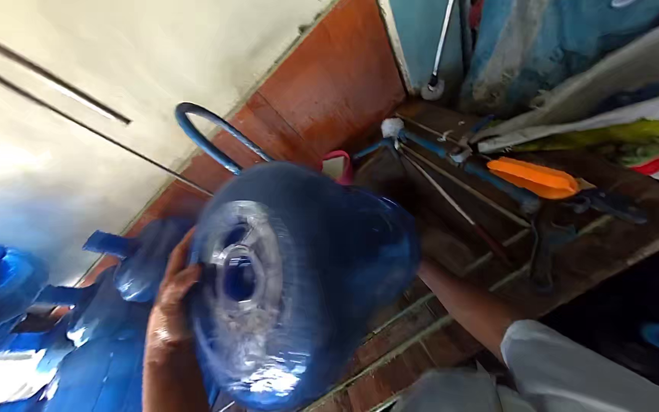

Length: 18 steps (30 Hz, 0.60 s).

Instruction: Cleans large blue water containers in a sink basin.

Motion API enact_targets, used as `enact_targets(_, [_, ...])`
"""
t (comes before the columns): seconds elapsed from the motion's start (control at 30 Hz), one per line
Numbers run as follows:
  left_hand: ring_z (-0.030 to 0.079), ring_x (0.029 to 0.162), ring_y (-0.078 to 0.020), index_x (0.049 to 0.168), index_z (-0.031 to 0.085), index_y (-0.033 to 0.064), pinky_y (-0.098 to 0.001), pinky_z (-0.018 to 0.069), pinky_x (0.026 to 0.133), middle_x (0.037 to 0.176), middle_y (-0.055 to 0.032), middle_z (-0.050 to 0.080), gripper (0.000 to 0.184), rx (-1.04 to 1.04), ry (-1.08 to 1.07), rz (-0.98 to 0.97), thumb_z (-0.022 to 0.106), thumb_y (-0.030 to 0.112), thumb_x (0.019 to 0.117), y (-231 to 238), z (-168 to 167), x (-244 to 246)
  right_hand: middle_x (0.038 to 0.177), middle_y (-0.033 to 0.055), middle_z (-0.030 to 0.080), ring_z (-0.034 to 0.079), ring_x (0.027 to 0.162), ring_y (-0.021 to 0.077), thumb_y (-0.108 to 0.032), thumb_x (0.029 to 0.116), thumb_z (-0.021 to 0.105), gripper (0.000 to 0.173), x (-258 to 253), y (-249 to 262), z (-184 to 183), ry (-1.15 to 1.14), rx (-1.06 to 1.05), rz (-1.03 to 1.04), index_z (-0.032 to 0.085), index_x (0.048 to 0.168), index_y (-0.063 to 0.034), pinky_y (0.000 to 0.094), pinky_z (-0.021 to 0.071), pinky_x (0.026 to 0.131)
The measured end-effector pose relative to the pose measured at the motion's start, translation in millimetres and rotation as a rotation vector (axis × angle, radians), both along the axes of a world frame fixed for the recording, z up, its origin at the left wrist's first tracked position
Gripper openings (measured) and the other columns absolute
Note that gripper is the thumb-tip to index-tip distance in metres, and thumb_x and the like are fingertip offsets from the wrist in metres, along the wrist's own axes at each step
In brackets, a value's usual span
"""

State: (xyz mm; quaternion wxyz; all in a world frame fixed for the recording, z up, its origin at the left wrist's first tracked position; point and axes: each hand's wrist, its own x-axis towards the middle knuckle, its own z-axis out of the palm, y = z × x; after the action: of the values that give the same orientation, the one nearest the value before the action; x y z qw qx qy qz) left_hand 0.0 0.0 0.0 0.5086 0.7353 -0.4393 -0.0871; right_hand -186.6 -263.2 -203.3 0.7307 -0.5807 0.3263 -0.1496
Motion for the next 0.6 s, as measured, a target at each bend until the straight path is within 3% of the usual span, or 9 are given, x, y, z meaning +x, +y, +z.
enact_targets(0.07, [0.063,0.101,0.0101,0.144,0.038,0.0098,-0.0105,0.0531,0.087,0.113,0.0163,0.066,0.042,-0.027,0.035,0.104,0.034,0.02,0.1026,10,6,12,0.136,0.0232,0.056,0.058,0.118,0.0174,-0.008,0.1115,0.033,0.037,27,18,-76,-0.191,0.291,-0.021,0.045,0.143,0.0096,0.0282,0.0459,0.102])
enact_targets(0.1, [0.065,0.096,0.0098,0.137,0.045,0.013,-0.0105,0.0548,0.084,0.106,0.017,0.069,0.035,-0.044,0.081,0.162,0.03,0.018,0.1052,14,5,14,0.134,0.0197,0.058,0.059,0.117,0.0163,-0.013,0.112,0.035,0.038,46,25,-112,-0.202,0.312,-0.012,0.047,0.142,0.0053,0.0299,0.049,0.1])
enact_targets(0.17, [0.064,0.096,0.0088,0.136,0.046,0.0115,-0.0114,0.0543,0.083,0.106,0.0141,0.067,0.033,0.0,0.112,0.274,0.03,0.019,0.1078,19,0,10,0.134,0.0215,0.057,0.058,0.116,0.0208,-0.014,0.112,0.037,0.037,63,36,-143,-0.058,0.331,0.068,0.048,0.142,0.0057,0.0356,0.0479,0.1])
enact_targets(0.23, [0.061,0.104,0.0072,0.143,0.043,0.0068,-0.0134,0.0516,0.09,0.118,0.0098,0.063,0.038,0.043,0.063,0.346,0.035,0.02,0.1087,32,2,4,0.133,0.0215,0.058,0.059,0.114,0.0219,-0.013,0.1112,0.042,0.036,66,39,-141,0.085,0.306,0.164,0.05,0.141,0.0053,0.0368,0.0481,0.099])
enact_targets(0.3, [0.06,0.106,0.008,0.144,0.042,0.003,-0.0135,0.0504,0.092,0.121,0.007,0.063,0.038,0.057,-0.003,0.353,0.034,0.019,0.1101,52,13,14,0.122,0.0158,0.059,0.058,0.102,0.0154,-0.014,0.1125,0.037,0.033,71,38,-134,0.057,0.331,0.178,0.05,0.137,0.0031,0.0303,0.0489,0.089])
enact_targets(0.37, [0.054,0.106,0.0123,0.145,0.037,0.0004,-0.0092,0.0455,0.092,0.122,0.0064,0.057,0.041,0.126,-0.037,0.318,0.031,0.02,0.11,60,10,28,0.133,0.0188,0.057,0.057,0.115,0.0149,-0.01,0.1123,0.033,0.036,69,45,-127,-0.001,0.326,0.14,0.047,0.142,0.0061,0.0276,0.0468,0.1])
enact_targets(0.43, [0.061,0.1,0.0081,0.143,0.043,0.006,-0.0118,0.0514,0.088,0.115,0.01,0.064,0.038,0.012,0.105,0.343,0.036,0.02,0.1082,43,-14,16,0.14,0.0233,0.057,0.056,0.125,0.021,-0.006,0.11,0.041,0.035,66,52,-102,0.07,0.223,0.062,0.05,0.141,0.0084,0.0288,0.0417,0.109])
enact_targets(0.53, [0.061,0.099,0.0096,0.145,0.037,0.0069,-0.0101,0.0514,0.086,0.112,0.0121,0.063,0.039,0.042,0.248,0.399,0.027,0.016,0.1087,34,-33,16,0.139,0.0338,0.054,0.057,0.125,0.0318,-0.01,0.1092,0.045,0.039,59,45,-115,0.012,-0.005,0.187,0.047,0.14,0.0146,0.0323,0.0459,0.107])
enact_targets(0.6, [0.061,0.099,0.0111,0.147,0.036,0.0066,-0.0101,0.0518,0.086,0.113,0.0136,0.063,0.039,0.093,0.302,0.45,0.025,0.016,0.1099,49,-47,36,0.149,0.0261,0.048,0.05,0.135,0.0268,-0.01,0.1113,0.04,0.04,70,42,-123,0.229,0.162,0.255,0.043,0.147,0.0083,0.0352,0.0382,0.114])
